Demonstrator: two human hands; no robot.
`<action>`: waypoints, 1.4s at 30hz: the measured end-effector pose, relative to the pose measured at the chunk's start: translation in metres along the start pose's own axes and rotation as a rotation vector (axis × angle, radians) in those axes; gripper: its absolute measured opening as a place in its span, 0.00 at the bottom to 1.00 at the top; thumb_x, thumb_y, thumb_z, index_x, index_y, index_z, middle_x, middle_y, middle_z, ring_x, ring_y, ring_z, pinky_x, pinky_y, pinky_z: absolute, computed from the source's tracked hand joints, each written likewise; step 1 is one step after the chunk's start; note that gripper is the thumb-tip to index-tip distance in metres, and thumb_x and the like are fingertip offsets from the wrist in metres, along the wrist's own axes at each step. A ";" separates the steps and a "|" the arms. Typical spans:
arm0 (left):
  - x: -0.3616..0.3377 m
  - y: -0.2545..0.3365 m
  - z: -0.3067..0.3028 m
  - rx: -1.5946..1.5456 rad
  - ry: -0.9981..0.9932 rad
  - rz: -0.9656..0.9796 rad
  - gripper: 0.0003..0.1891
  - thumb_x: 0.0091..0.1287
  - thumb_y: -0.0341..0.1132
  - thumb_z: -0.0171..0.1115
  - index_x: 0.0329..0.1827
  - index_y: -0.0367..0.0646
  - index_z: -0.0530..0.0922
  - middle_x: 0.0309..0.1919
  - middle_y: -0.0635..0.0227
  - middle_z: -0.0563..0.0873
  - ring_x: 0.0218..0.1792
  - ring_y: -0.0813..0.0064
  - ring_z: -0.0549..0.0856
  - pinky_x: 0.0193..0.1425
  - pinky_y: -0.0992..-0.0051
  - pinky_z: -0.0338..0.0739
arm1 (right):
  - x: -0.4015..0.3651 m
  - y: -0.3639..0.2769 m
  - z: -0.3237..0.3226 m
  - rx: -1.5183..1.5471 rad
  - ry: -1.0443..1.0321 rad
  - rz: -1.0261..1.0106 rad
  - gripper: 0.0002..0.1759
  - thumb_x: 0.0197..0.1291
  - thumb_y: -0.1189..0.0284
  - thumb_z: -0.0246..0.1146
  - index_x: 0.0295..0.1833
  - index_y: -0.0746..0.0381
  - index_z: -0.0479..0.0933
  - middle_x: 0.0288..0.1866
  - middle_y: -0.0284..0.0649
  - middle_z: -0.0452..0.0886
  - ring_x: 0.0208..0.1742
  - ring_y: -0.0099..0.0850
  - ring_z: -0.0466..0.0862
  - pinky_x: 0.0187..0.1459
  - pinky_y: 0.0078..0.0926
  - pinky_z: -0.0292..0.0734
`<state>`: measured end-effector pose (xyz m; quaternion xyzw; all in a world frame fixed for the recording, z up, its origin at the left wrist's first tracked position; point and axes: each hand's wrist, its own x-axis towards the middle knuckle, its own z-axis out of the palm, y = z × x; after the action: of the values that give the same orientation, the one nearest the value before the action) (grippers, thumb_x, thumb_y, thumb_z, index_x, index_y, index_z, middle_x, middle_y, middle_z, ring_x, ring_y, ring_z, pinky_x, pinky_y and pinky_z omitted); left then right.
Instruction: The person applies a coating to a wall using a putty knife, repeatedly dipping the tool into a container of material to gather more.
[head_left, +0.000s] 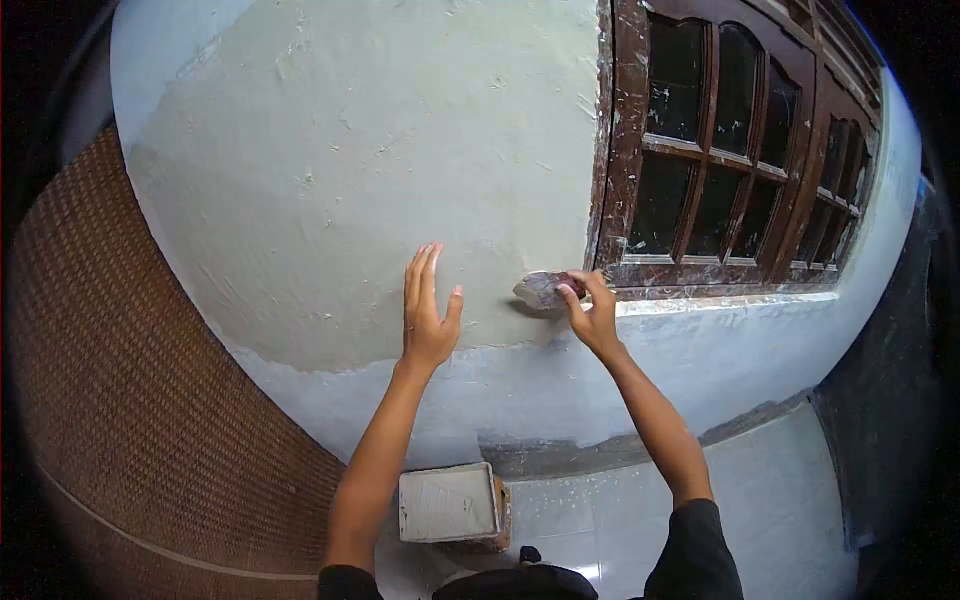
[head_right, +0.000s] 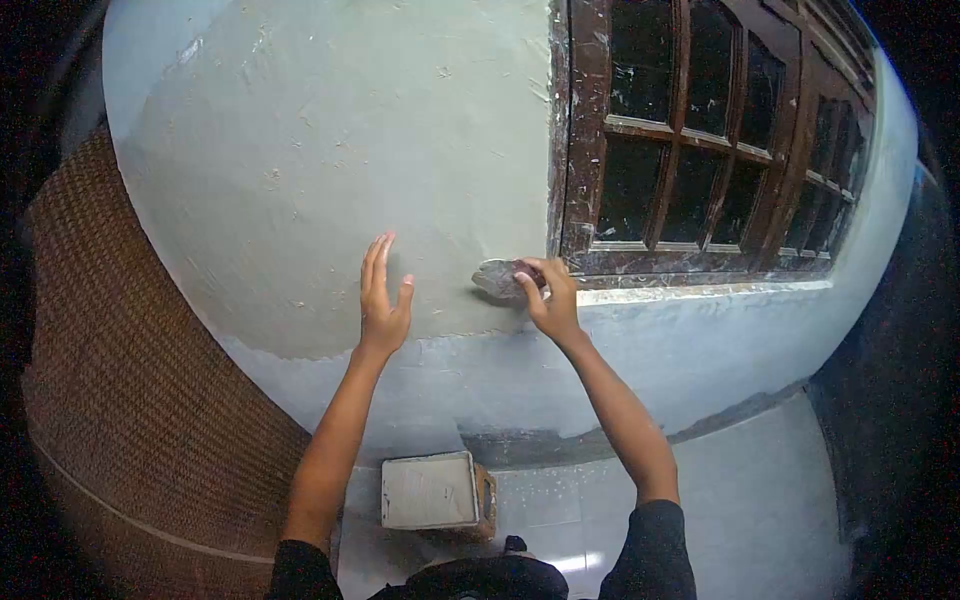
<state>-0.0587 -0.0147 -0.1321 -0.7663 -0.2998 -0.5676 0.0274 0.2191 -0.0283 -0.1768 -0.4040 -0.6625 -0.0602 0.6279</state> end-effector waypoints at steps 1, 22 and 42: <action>-0.003 -0.005 -0.005 -0.003 -0.005 0.005 0.30 0.69 0.34 0.54 0.74 0.35 0.61 0.72 0.52 0.67 0.75 0.51 0.62 0.80 0.51 0.50 | 0.002 0.000 0.001 -0.116 0.032 -0.063 0.12 0.61 0.74 0.68 0.49 0.64 0.81 0.40 0.42 0.83 0.39 0.32 0.79 0.44 0.27 0.74; -0.197 -0.140 -0.136 -0.092 -0.161 -0.313 0.30 0.69 0.31 0.56 0.74 0.37 0.61 0.71 0.52 0.68 0.74 0.52 0.64 0.78 0.55 0.55 | -0.215 -0.035 0.151 0.330 0.112 0.753 0.16 0.71 0.73 0.61 0.60 0.64 0.72 0.45 0.33 0.83 0.43 0.19 0.79 0.43 0.17 0.73; -0.589 -0.166 -0.122 -0.072 -0.367 -1.175 0.28 0.72 0.34 0.55 0.73 0.37 0.63 0.70 0.49 0.68 0.72 0.50 0.66 0.76 0.59 0.60 | -0.556 0.008 0.265 -0.201 -0.980 0.771 0.13 0.67 0.68 0.59 0.55 0.54 0.82 0.39 0.54 0.85 0.39 0.58 0.81 0.45 0.53 0.77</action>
<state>-0.3480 -0.1773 -0.6604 -0.5587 -0.6523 -0.3563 -0.3678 -0.0474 -0.1231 -0.7236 -0.6514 -0.6711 0.3005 0.1870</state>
